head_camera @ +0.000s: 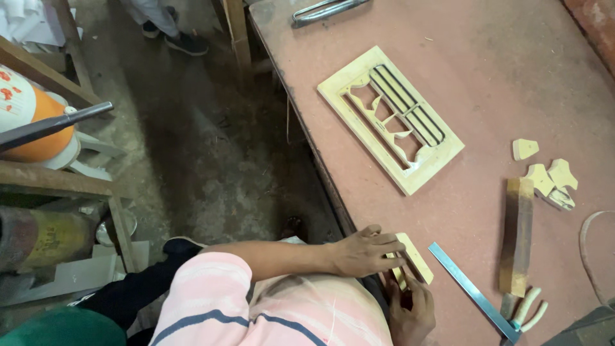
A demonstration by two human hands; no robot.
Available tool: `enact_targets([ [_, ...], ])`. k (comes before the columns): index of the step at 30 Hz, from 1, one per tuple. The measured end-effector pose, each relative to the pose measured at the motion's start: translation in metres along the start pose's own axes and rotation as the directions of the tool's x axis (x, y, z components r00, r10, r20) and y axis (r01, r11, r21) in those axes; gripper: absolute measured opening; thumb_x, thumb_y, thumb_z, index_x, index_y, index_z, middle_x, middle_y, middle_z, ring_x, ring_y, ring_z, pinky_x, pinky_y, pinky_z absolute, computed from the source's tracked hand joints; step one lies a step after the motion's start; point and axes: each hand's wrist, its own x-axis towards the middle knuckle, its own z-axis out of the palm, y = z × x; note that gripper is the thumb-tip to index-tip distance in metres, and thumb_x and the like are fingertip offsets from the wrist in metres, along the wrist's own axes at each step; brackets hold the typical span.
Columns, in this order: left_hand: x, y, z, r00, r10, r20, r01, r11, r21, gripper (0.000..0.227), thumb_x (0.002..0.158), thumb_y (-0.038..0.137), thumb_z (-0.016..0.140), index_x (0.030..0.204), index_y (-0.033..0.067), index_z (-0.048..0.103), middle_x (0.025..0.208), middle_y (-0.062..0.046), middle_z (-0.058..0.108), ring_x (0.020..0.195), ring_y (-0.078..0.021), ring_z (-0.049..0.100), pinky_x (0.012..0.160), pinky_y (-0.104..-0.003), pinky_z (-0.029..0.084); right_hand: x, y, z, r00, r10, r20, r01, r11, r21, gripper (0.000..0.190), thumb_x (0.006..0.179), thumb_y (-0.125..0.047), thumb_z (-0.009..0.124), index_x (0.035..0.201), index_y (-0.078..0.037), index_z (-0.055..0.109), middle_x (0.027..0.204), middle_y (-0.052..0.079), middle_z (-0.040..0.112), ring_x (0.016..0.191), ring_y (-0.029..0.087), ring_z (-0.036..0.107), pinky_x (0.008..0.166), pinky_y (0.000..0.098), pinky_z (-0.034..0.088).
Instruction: The person assembles small wooden pieces into a frame-like structure using a hammer, chisel, and pliers. They repeatedly position and strike the pieces, then fit them into a larger wooden template on the workbench.
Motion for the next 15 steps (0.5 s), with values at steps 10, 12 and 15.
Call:
enact_targets([
  [10, 0.003, -0.009, 0.034, 0.926, -0.252, 0.283, 0.302, 0.941, -0.153, 0.03, 0.076, 0.022, 0.077, 0.106, 0.0241, 0.075, 0.109, -0.002, 0.065, 0.116, -0.0262, 0.055, 0.103, -0.052, 0.033, 0.003, 0.001, 0.002, 0.998, 0.0, -0.062, -0.007, 0.994, -0.105, 0.037, 0.08, -0.018, 0.088, 0.112, -0.007, 0.075, 0.096, 0.011, 0.068, 0.081, 0.023, 0.067, 0.073, 0.0341, 0.056],
  [12, 0.003, -0.01, 0.034, 0.918, -0.256, 0.304, 0.314, 0.936, -0.16, 0.028, 0.077, 0.021, 0.077, 0.105, 0.0251, 0.075, 0.109, -0.002, 0.065, 0.114, -0.0268, 0.055, 0.101, -0.052, 0.033, 0.004, 0.002, 0.003, 0.999, 0.032, -0.024, -0.033, 0.998, -0.056, 0.036, 0.079, -0.019, 0.088, 0.111, -0.007, 0.075, 0.092, 0.009, 0.069, 0.078, 0.022, 0.066, 0.072, 0.0341, 0.055],
  [15, 0.004, -0.011, 0.034, 0.925, -0.255, 0.282, 0.308, 0.937, -0.165, 0.029, 0.076, 0.022, 0.079, 0.105, 0.0257, 0.075, 0.11, -0.003, 0.063, 0.113, -0.0276, 0.055, 0.102, -0.052, 0.034, 0.003, 0.005, 0.003, 0.99, 0.138, 0.031, -0.137, 0.99, -0.027, 0.037, 0.076, -0.02, 0.088, 0.109, -0.006, 0.076, 0.088, 0.009, 0.07, 0.072, 0.023, 0.066, 0.07, 0.0351, 0.055],
])
